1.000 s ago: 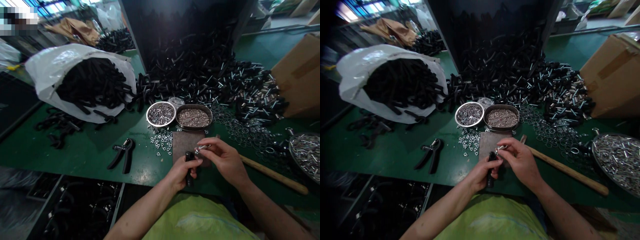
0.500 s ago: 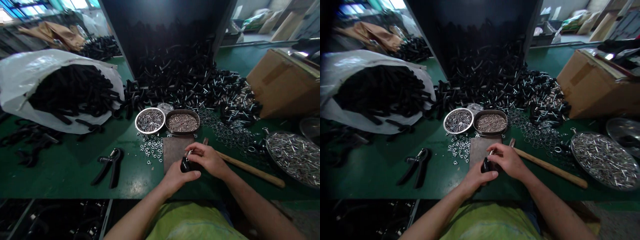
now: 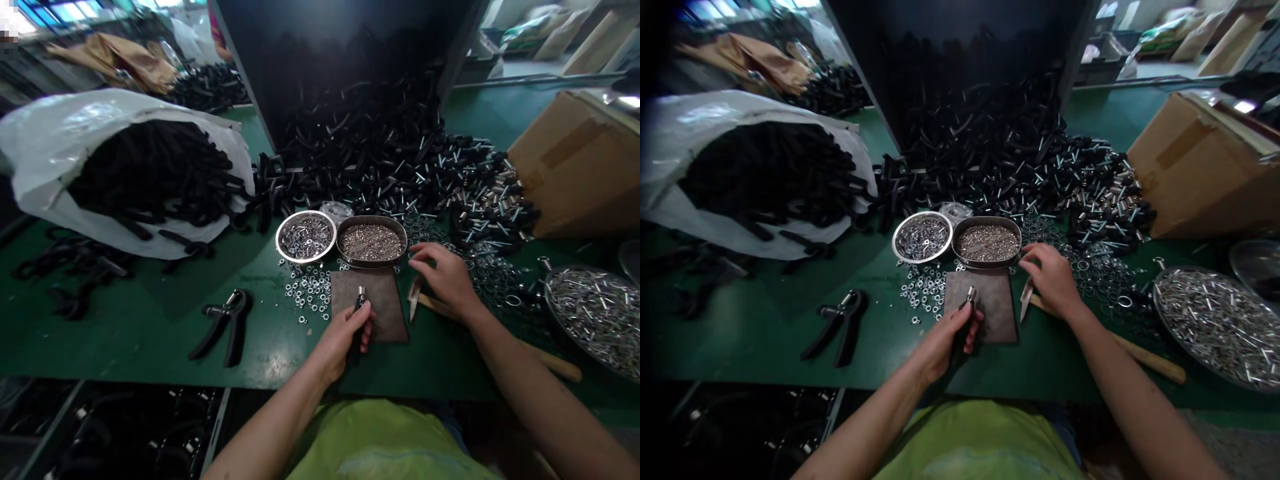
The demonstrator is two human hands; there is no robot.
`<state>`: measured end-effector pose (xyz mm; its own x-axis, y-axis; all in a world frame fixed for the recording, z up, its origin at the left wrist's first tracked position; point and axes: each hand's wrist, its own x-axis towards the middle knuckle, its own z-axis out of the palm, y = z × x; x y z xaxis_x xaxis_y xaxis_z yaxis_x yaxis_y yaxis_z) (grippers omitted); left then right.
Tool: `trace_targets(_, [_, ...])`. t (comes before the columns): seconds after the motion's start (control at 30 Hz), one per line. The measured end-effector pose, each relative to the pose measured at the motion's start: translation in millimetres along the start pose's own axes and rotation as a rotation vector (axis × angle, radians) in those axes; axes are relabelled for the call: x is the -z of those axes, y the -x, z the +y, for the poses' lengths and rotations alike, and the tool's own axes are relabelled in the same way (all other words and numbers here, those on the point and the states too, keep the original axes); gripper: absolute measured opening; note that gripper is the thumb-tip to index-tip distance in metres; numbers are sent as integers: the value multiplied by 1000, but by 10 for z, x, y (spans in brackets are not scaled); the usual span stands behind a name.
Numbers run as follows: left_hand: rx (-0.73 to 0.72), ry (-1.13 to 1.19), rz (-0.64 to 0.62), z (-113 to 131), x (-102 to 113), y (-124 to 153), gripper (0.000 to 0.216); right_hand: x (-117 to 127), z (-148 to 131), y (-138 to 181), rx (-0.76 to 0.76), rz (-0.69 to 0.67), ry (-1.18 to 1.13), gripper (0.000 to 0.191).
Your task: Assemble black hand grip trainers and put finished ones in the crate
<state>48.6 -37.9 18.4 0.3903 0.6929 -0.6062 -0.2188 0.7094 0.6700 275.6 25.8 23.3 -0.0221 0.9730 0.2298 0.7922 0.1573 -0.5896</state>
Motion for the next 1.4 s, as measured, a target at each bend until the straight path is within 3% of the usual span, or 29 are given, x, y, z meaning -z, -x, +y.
trace_targets(0.07, [77, 101, -53, 39, -39, -36, 58, -1, -305, 191, 166, -82, -187, 3])
trace_targets(0.2, [120, 187, -125, 79, -134, -61, 63, -50, -678, 487, 337, -97, -215, 30])
trace_targets(0.5, [-7, 3, -90, -15, -220, 0, 47, -99, -673, 646, 438, -49, -105, 36])
trace_targets(0.6, [-40, -103, -50, -26, -232, -5, 46, -107, -684, 697, 377, -42, -126, 37])
trace_targets(0.7, [-6, -230, 1, -30, -223, -12, 49, 8, -568, 530, 280, -253, -197, 38])
trace_targets(0.77, [37, -279, 11, -42, -203, -5, 51, 153, -347, 246, 204, -384, -114, 29])
trace_targets(0.8, [50, -287, 13, -52, -189, 3, 50, 230, -194, 64, 142, -348, 5, 21])
trace_targets(0.83, [54, -286, 16, -63, -175, 12, 50, 301, -23, -131, 11, -223, 179, 17])
trace_targets(0.9, [55, -269, 30, -87, -147, 32, 49, 401, 334, -512, -138, -73, 321, 24])
trace_targets(1.07, [57, -128, 71, -100, -122, 35, 53, 345, 907, -1072, -221, -19, 488, 23])
trace_targets(1.23, [80, 199, 58, -21, -97, -63, 67, 254, 959, -1112, -174, -37, 527, 25])
trace_targets(1.4, [43, 583, 120, 111, -3, -146, 32, 357, 545, -739, -6, 48, 362, 21])
